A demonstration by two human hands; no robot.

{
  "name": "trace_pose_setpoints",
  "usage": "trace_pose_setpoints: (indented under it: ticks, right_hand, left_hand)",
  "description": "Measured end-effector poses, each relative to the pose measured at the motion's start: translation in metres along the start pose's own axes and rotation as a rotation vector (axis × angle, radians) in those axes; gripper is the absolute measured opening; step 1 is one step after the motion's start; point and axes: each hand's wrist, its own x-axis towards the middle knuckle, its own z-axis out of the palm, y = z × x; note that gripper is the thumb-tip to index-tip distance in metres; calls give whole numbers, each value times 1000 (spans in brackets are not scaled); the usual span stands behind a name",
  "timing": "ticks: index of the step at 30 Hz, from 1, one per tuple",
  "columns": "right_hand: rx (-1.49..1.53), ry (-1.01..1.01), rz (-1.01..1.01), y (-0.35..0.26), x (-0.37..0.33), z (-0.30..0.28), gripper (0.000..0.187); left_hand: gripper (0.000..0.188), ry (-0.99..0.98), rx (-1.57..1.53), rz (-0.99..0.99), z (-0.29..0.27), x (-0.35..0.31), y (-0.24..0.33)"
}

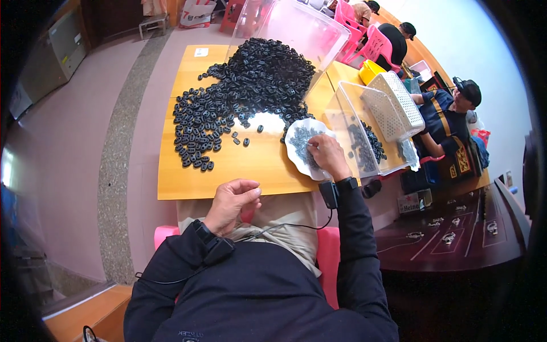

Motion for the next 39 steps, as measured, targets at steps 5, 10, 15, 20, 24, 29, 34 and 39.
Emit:
trace_pose_setpoints:
  ticks: [5, 10, 15, 20, 24, 29, 34, 39]
  right_hand:
    - [13, -21, -5, 1, 0, -3, 14]
    - [45, -37, -3, 6, 2, 1, 13]
    - [39, -57, -30, 10, 2, 4, 13]
    - [-8, -100, -68, 11, 1, 1, 14]
    - [-14, -92, -85, -3, -1, -10, 15]
    - [-70, -65, -171, -5, 3, -12, 16]
    - [-38, -120, -104, -6, 13, -11, 18]
    - [-23, -131, -105, -3, 15, -9, 18]
  left_hand:
    - [19, 11, 12, 0, 3, -2, 3]
    - [18, 11, 9, -10, 3, -1, 3]
    - [18, 14, 2, -19, 2, -1, 3]
    - [17, 6, 6, -19, 2, 0, 2]
    - [18, -1, 32, -35, 0, -1, 3]
    - [18, 16, 2, -30, 3, -1, 4]
    - [17, 2, 36, -43, 3, -2, 4]
    - [16, -2, 39, -36, 2, -2, 3]
